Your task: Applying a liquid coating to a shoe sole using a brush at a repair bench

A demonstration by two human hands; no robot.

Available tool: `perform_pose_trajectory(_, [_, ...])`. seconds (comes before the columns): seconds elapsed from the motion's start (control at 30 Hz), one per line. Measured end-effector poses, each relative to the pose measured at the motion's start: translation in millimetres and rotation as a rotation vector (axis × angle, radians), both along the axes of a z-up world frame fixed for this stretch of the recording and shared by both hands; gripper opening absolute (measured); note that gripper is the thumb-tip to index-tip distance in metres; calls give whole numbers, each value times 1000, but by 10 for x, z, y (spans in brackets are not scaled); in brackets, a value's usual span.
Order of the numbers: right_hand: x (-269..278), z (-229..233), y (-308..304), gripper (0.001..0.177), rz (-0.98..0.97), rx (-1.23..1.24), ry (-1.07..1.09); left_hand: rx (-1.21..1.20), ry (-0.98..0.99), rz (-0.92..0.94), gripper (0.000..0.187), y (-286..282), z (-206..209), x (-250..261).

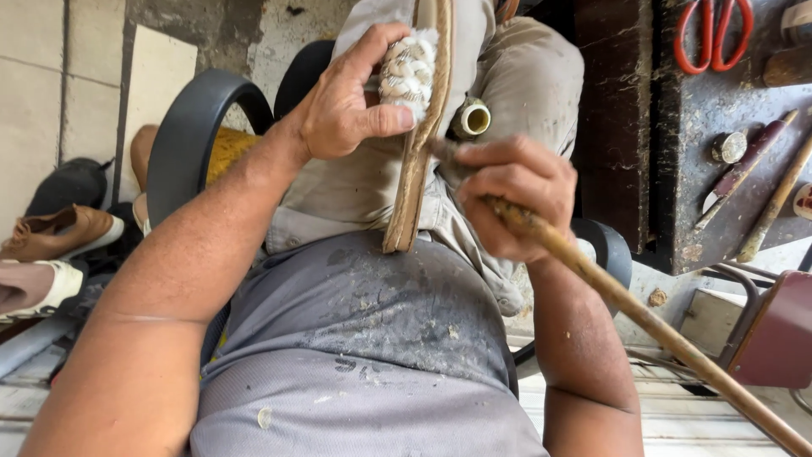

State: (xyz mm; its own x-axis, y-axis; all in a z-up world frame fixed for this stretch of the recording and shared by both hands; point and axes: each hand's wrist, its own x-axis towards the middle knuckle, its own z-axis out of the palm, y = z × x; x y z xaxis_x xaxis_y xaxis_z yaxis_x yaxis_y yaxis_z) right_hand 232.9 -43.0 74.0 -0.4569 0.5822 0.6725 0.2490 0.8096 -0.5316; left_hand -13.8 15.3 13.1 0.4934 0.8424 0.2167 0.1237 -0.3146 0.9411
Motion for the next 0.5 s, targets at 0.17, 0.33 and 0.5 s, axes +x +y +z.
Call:
perform_pose_trajectory(0.17, [12,243,-365,3,51,-329,-117,48,-38,14,65,4,40,16])
perform_pose_trajectory(0.33, [218,-35,-217,11,-14,-445,309,56,-20,3,69,8,-4,24])
perform_pose_trajectory(0.5, [-14,-141,-285,19,-352,-557,341,70,-20,0,70,25,-25,19])
